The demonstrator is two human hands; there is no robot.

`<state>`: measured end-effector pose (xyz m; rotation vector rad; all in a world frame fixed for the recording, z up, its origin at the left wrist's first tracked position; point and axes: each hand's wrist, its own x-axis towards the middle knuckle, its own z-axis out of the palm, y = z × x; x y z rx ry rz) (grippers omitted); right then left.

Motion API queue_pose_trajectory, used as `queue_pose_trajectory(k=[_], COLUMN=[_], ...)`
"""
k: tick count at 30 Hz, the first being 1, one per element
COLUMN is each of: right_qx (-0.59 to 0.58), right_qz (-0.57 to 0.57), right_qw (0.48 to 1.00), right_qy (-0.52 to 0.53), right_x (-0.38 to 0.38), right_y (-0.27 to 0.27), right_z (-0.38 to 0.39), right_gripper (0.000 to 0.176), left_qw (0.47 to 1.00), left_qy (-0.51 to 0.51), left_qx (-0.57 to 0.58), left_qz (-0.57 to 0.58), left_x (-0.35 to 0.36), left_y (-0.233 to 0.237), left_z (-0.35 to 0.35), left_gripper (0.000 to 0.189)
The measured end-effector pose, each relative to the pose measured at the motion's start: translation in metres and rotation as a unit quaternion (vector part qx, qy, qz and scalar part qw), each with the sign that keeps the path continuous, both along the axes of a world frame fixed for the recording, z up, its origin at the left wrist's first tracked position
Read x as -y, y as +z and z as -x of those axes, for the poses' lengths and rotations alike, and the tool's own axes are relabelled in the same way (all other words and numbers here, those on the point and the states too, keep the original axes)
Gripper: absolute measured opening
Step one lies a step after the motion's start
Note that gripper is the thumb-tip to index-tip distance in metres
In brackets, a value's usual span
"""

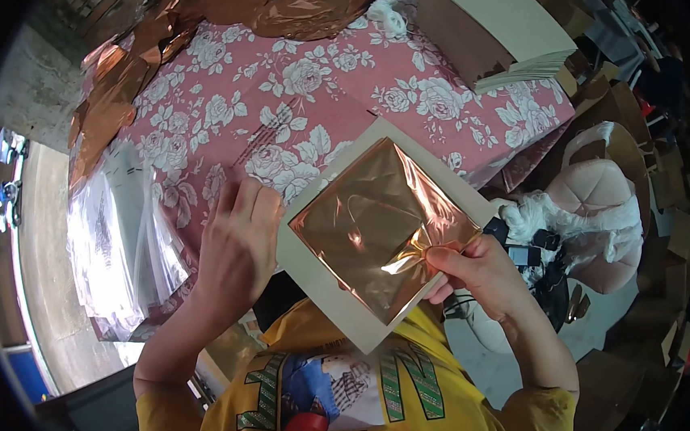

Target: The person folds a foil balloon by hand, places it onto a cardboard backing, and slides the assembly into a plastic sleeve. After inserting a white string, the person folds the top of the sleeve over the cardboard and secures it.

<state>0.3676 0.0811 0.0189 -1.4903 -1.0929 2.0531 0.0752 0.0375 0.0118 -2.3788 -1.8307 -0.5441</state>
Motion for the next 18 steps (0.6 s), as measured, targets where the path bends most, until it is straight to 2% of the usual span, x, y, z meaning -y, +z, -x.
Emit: queue_pose_trajectory(k=[11, 13, 15, 17, 18], right_qx=[-0.065, -0.060, -0.058, -0.057, -0.053], right_qz=[0.010, -0.005, -0.012, -0.019, -0.020], right_qw=[0.998, 0.998, 0.998, 0.998, 0.998], right_qy=[0.022, -0.001, 0.007, 0.018, 0.012], right_x=[-0.008, -0.006, -0.006, -0.007, -0.006], right_y=[-0.021, -0.019, -0.024, -0.026, -0.026], right_z=[0.018, 0.024, 0.021, 0.021, 0.021], right_gripper=[0.017, 0.015, 0.018, 0.021, 0.021], left_qw=[0.999, 0.999, 0.998, 0.996, 0.996], left_qy=[0.014, 0.021, 0.032, 0.022, 0.028], left_qx=[0.029, 0.024, 0.042, 0.088, 0.074], left_qz=[-0.005, 0.007, 0.028, 0.000, 0.034], left_x=[0.001, 0.003, 0.004, 0.005, 0.009], left_y=[0.000, 0.000, 0.002, 0.005, 0.006], left_z=[0.002, 0.004, 0.004, 0.006, 0.008], left_gripper=[0.012, 0.013, 0.017, 0.030, 0.048])
